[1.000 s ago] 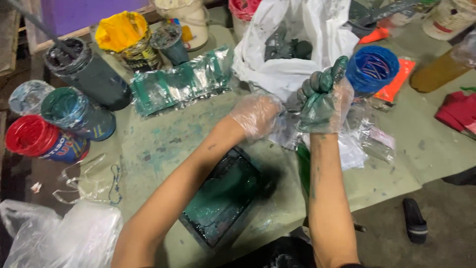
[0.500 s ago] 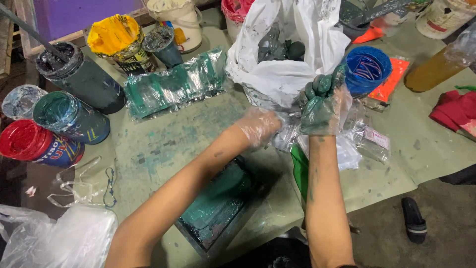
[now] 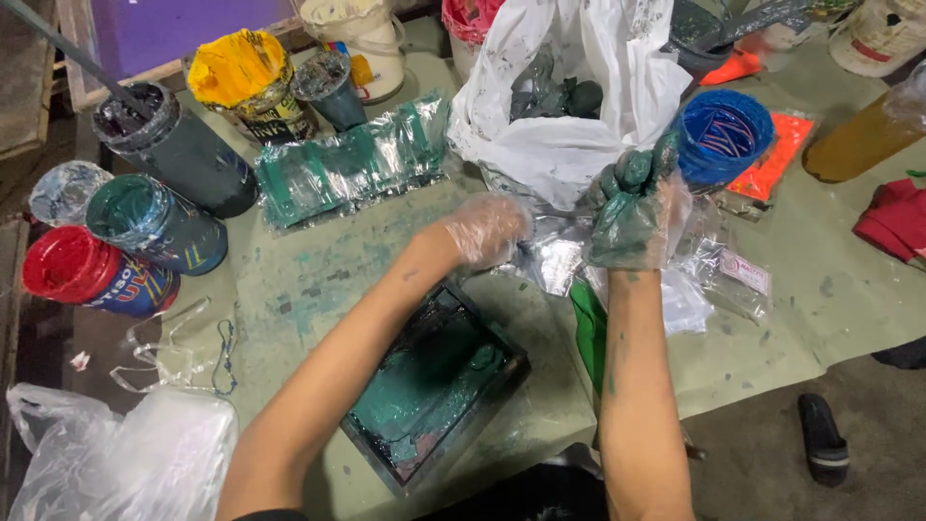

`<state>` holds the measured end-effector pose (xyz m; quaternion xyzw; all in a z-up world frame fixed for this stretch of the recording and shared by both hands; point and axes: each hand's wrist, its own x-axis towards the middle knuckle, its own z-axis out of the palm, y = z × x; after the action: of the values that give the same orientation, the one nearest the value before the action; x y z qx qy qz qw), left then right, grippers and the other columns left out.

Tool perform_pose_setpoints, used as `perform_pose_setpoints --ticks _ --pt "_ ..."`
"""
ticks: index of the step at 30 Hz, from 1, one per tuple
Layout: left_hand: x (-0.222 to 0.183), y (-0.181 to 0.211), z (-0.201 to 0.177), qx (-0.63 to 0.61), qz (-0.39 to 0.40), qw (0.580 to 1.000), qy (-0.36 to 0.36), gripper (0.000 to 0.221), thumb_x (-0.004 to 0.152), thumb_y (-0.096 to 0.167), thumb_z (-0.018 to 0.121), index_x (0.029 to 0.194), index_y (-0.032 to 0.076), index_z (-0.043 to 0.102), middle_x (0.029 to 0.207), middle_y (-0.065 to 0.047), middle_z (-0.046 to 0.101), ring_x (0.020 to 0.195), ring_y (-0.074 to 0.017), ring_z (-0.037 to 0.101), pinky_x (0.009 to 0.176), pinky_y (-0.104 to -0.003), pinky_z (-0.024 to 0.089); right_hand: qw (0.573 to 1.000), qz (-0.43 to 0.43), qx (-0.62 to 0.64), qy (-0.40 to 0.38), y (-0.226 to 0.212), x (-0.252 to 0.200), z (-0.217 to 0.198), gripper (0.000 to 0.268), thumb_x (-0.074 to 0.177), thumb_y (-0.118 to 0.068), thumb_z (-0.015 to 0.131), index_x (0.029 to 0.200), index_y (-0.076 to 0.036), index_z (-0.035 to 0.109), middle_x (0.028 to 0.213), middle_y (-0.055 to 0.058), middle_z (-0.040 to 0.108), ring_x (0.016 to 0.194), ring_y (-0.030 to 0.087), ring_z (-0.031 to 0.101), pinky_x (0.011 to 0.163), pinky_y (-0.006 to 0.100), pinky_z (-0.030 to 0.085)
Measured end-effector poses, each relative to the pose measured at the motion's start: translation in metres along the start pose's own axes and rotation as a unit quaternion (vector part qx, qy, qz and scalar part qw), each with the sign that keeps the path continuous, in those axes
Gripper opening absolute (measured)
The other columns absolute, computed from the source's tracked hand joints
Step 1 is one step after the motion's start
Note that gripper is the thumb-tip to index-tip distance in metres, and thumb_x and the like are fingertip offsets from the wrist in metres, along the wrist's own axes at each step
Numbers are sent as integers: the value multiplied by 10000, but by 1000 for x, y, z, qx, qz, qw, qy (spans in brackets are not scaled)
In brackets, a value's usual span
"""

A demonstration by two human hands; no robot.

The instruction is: Applying green ink to a small printing frame and wrapping it in plastic

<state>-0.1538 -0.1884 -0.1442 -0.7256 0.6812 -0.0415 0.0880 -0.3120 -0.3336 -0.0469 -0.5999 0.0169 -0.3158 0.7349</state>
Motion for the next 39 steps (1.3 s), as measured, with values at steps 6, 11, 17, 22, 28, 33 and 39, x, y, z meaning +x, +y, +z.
perform_pose_setpoints --ticks 6,11,17,22,28,33,39 --pt "-3 -6 -25 -153 82 959 224 255 681 340 770 876 182 726 851 -62 756 963 -303 732 832 -482 599 1000 -7 -21 -4 2 -2 -4 492 731 -114 780 1194 14 672 1146 186 716 1016 288 723 796 371 633" --pt "-12 -8 -76 -151 58 941 297 304 805 341 733 1055 172 703 954 -79 735 1033 -328 704 922 -487 576 999 -8 -40 -12 6 -2 -4 492 712 -73 787 1182 23 674 1129 191 716 1004 292 726 786 377 639" --pt "-9 -11 -11 -92 68 993 -42 484 802 290 708 1236 80 664 1261 -166 706 1278 -371 606 1148 -523 429 998 -10 -63 -26 9 -3 -12 494 694 -31 795 1170 33 676 1113 197 717 992 296 730 776 383 644" --pt "3 -20 26 -101 114 974 169 327 727 336 742 968 117 708 954 -133 735 1024 -345 696 963 -486 532 996 -9 -78 -34 15 -7 -11 497 681 1 801 1161 40 677 1100 201 718 983 299 732 768 388 648" --pt "10 -12 -10 -179 100 933 295 379 822 451 710 1116 213 683 1166 -50 712 1177 -292 644 1038 -459 505 994 -17 -102 -38 16 -1 -12 504 662 43 809 1149 49 679 1084 206 719 971 303 736 757 394 653" --pt "9 -3 -88 -275 21 930 243 348 928 480 616 1105 205 732 1037 -53 759 1057 -276 710 994 -411 535 992 -19 -118 -46 18 -5 -13 510 649 74 816 1140 56 681 1072 210 719 963 306 738 750 398 657" --pt "-16 4 -162 -391 -73 875 276 303 980 499 640 905 214 707 850 -19 748 826 -202 751 872 -339 593 988 -22 -137 -61 18 -6 -32 519 631 116 824 1128 65 683 1055 215 720 951 311 742 739 404 662"
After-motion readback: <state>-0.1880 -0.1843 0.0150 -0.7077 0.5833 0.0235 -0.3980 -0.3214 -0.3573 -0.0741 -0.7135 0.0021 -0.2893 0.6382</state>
